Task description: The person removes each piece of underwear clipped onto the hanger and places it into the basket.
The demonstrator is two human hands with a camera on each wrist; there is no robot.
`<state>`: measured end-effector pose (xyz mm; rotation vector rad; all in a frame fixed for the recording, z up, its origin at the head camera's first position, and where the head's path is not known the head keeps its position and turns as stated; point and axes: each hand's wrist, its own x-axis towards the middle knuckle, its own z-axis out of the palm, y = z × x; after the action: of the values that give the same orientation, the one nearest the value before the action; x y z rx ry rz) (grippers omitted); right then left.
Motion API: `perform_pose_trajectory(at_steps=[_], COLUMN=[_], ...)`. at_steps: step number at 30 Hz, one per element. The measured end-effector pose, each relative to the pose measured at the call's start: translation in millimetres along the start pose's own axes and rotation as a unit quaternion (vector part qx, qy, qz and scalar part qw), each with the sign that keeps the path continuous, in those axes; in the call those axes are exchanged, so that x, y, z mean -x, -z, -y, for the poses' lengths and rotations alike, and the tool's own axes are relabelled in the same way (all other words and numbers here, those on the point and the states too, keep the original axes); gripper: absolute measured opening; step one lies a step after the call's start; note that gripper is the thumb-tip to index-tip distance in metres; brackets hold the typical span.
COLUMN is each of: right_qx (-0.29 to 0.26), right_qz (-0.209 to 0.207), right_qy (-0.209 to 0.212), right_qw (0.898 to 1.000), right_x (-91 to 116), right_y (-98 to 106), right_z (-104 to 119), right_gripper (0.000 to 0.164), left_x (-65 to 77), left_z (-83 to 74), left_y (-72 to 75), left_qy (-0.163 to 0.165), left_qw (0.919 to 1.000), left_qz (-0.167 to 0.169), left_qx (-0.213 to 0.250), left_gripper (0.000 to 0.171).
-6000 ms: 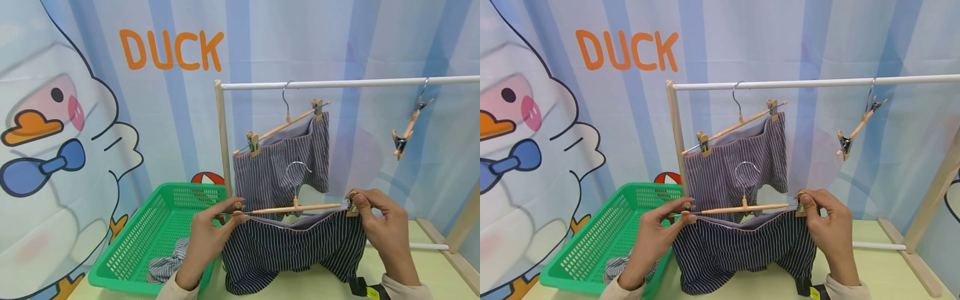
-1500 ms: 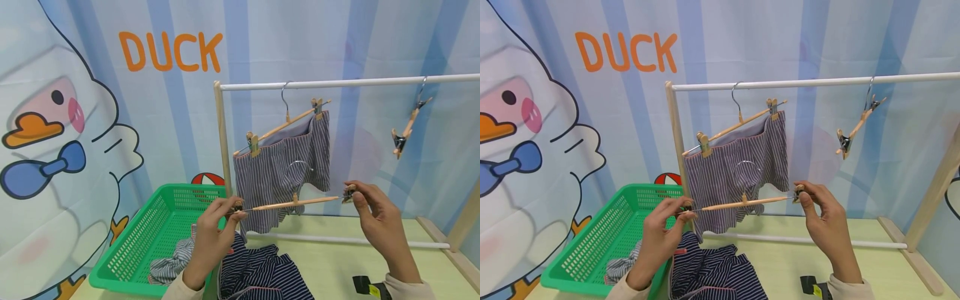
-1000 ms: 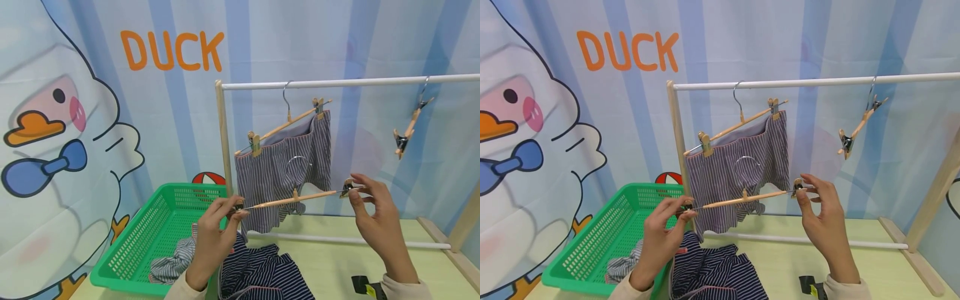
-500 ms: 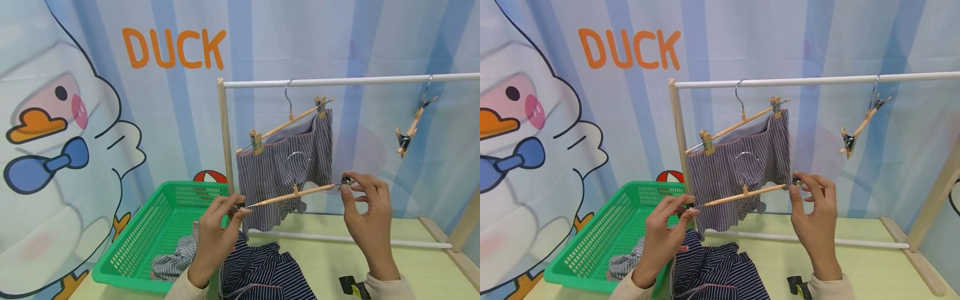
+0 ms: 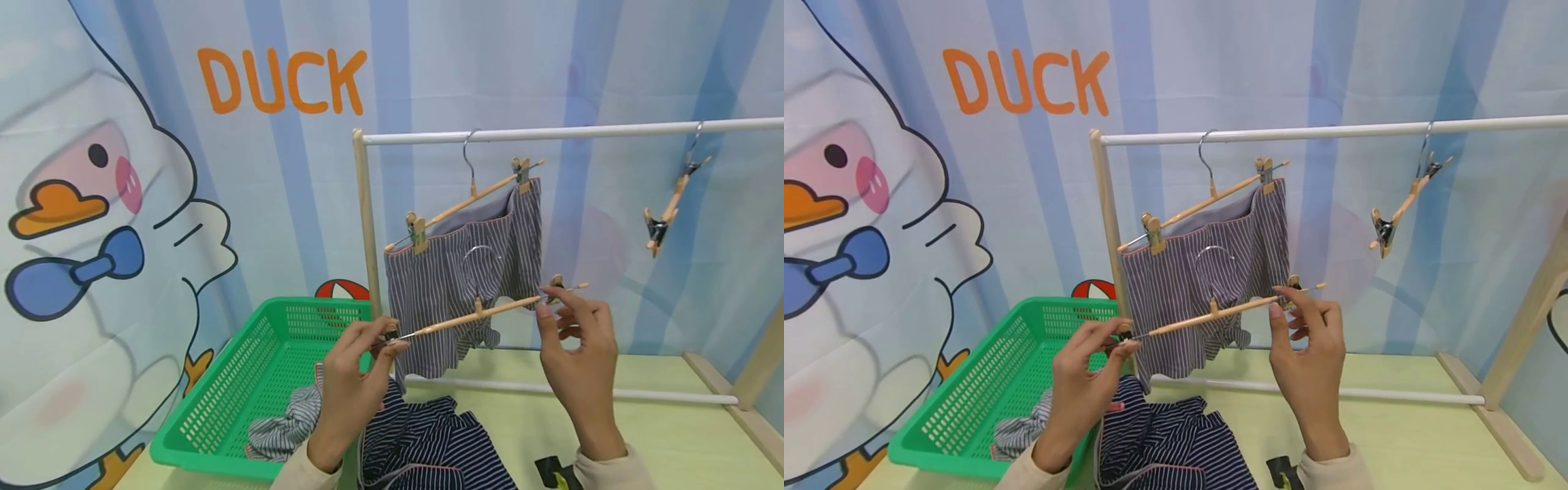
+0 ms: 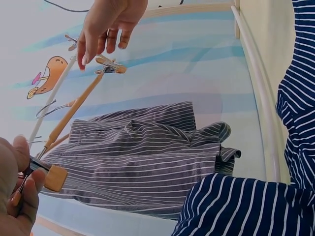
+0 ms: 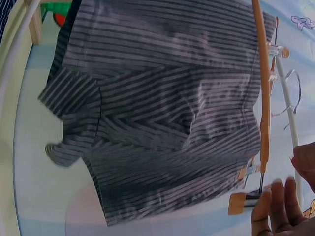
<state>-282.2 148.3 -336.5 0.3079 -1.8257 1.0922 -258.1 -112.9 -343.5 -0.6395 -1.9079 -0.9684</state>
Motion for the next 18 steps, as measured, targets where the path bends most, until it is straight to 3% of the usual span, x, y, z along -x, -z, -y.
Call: perform_pose_trajectory(at_steps=[9,18], right_qx=[-0.010,-0.013], right_qz=[0.083,0.107], right_qy=[0.036,0.048], right_qw=[0.996,0.993], right_x=[9.8,9.9], right_y=[-14.0,-17.4], right_z=[5.6,11.0], right_gripper=[0.031,0.032], left_x=[1.0,0.4], left_z=[-2.0,-6.0], left_y=[1.4,-1.3], left_qy=[-0.004,-0.013], left_qw=[0.9999,0.9997], left_qz=[-0.011,-0.012], left_qx=[0.004,0.016], left_gripper=[0.026,0.029])
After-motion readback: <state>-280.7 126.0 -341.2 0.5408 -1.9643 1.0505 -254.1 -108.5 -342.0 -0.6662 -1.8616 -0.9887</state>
